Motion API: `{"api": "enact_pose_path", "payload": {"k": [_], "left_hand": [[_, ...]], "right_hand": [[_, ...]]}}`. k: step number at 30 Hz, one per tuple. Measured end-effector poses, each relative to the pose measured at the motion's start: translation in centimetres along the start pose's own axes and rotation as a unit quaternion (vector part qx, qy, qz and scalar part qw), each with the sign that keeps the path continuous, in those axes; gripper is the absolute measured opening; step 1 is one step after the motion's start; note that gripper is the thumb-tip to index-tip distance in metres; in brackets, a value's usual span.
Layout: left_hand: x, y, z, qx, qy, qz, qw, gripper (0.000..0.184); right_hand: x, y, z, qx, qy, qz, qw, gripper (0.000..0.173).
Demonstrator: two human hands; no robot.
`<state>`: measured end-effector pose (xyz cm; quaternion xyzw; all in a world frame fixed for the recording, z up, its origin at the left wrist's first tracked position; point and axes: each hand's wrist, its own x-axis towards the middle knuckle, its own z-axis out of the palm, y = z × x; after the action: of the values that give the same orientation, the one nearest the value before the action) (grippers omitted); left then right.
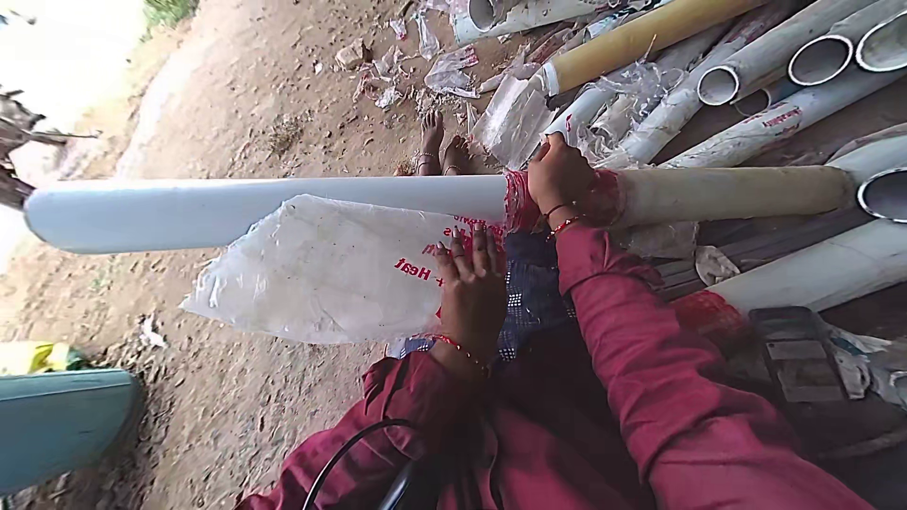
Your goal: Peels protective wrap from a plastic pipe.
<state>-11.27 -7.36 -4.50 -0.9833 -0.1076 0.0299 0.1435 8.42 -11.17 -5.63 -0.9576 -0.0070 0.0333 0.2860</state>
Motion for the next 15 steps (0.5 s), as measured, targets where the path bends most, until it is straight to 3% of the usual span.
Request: {"api": "enact_pose_path", "payload": {"k": [2,6,10,13,15], "left_hand": [[-0.3,-0.1,0.2,0.014,0.034,0.018,0.999,0.05],[-0.1,-1.9,3.6,-0.04,0.201,0.074,0.976,0.056],[2.0,-4.1,6.4,-0.041,0.282,0.083,0.955,0.061],[2.8,-3.8,6.1,0.008,0.252,0.059,0.966,0.075],[2.7,-2.8,2.9,-0.019,0.11,0.024,0.993,0.096]], "right_hand": [[0.0,0.2,-0.2,-0.002,-0.01,0.005,1.0,0.035],[0.2,0.5,0.0,0.003,-0.002,-0.013,1.0,0.034],[0.5,0.8,0.7,0.031,0.044,-0.049,0.997,0.036],[-0.5,1.9,0.9,0.046,0.075,-0.116,0.989,0.033],[-0.8,2.1,0.9,0.039,0.075,-0.136,0.987,0.031]]}}
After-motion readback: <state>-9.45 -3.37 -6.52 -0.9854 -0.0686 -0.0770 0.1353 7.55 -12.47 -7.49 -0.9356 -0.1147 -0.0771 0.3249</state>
